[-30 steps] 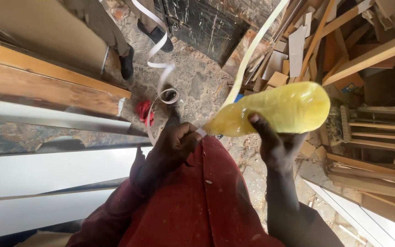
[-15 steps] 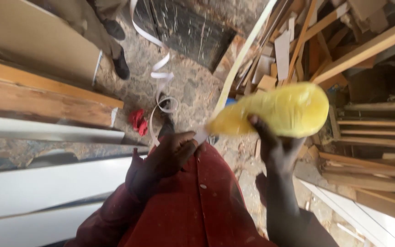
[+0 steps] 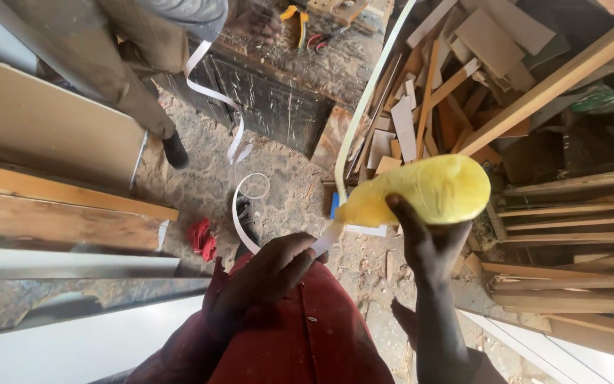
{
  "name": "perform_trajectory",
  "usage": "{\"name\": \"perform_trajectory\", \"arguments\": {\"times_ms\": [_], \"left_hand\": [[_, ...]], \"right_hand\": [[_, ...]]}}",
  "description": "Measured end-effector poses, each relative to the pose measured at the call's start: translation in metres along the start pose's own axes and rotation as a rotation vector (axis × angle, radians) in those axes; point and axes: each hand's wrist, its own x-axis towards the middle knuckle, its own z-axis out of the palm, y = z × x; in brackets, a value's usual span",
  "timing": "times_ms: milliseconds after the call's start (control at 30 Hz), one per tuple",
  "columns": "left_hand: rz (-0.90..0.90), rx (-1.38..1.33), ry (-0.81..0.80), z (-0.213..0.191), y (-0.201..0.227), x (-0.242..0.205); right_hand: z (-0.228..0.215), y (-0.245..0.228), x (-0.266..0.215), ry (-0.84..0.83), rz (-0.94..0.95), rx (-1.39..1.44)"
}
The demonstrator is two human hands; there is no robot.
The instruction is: Applying glue to laminate strips using a squeeze bottle in a workshop
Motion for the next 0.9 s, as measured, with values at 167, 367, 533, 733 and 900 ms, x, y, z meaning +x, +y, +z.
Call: {"name": "perform_trajectory", "arguments": {"times_ms": [167, 367, 533, 733, 900], "left_hand": [[-0.014, -0.048, 0.019, 0.007, -0.007, 0.011], [-0.067, -0.142, -0.029, 0.004, 0.022, 0.014], [-0.049, -0.19, -0.054, 0.012, 0.02, 0.02], [0.016, -0.244, -0.066, 0.024, -0.001, 0.025], [0.021, -0.312, -0.031, 0.017, 0.008, 0.026]], "right_hand": [[-0.022, 0.007, -0.01, -0.09, -0.07, 0.087], [-0.033, 0.005, -0.014, -0.101, -0.244, -0.057], [-0.04, 0.0, -0.001, -0.044, -0.371, -0.023], [-0.047, 0.001, -0.005, -0.011, -0.295, -0.06], [-0.052, -0.011, -0.015, -0.026, -0.213, -0.006]]}}
